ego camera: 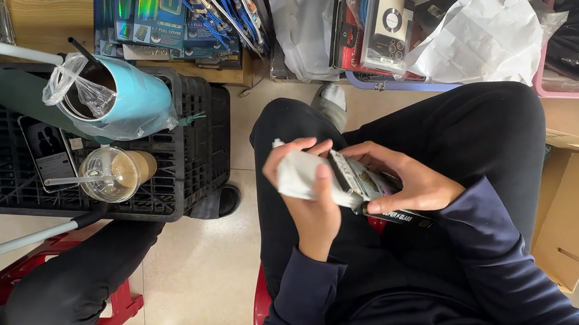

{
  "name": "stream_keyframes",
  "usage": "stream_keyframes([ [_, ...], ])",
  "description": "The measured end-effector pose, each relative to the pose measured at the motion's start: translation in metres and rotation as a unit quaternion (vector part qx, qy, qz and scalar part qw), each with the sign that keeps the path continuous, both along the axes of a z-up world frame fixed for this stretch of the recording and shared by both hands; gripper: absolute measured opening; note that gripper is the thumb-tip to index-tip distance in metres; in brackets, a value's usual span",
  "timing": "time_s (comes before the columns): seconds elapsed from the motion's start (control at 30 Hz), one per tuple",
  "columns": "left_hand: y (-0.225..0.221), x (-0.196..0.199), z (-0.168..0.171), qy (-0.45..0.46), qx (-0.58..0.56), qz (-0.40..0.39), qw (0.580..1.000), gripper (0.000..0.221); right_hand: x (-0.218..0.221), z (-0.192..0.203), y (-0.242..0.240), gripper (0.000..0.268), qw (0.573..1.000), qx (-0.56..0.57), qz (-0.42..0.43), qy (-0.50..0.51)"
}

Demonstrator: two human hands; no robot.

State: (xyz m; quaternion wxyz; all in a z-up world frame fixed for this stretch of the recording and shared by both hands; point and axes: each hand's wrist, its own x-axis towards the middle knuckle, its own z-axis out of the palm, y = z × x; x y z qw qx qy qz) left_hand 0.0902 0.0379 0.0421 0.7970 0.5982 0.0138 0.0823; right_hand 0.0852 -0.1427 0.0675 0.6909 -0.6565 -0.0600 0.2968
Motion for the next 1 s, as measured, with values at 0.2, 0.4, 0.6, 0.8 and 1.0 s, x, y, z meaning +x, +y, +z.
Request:
stream_keyframes([
  [0.2, 0.002, 0.0, 0.034, -0.016, 0.169, -0.198, 0.966, 0.051, -0.004, 0.013, 0.003, 0.099, 0.994, 0.007, -0.109, -0.002],
  [0.4, -0.001, -0.001, 0.039, -0.02, 0.172, -0.232, 0.957, 0.053, 0.002, 0.041, 0.028, 0.065, 0.923, 0.089, -0.338, 0.162],
  [0.6, -0.002, -0.003, 0.038, -0.024, 0.18, -0.221, 0.958, 0.046, 0.018, 0.084, 0.04, 0.046, 0.872, 0.167, -0.397, 0.232],
  [0.8, 0.0, 0.0, 0.037, -0.026, 0.19, -0.207, 0.959, 0.049, -0.003, 0.032, 0.021, 0.053, 0.938, 0.036, -0.296, 0.174],
  [1.0, -0.001, -0.001, 0.035, -0.009, 0.17, -0.193, 0.966, 0.048, 0.003, 0.059, 0.032, 0.039, 0.92, 0.062, -0.341, 0.182],
])
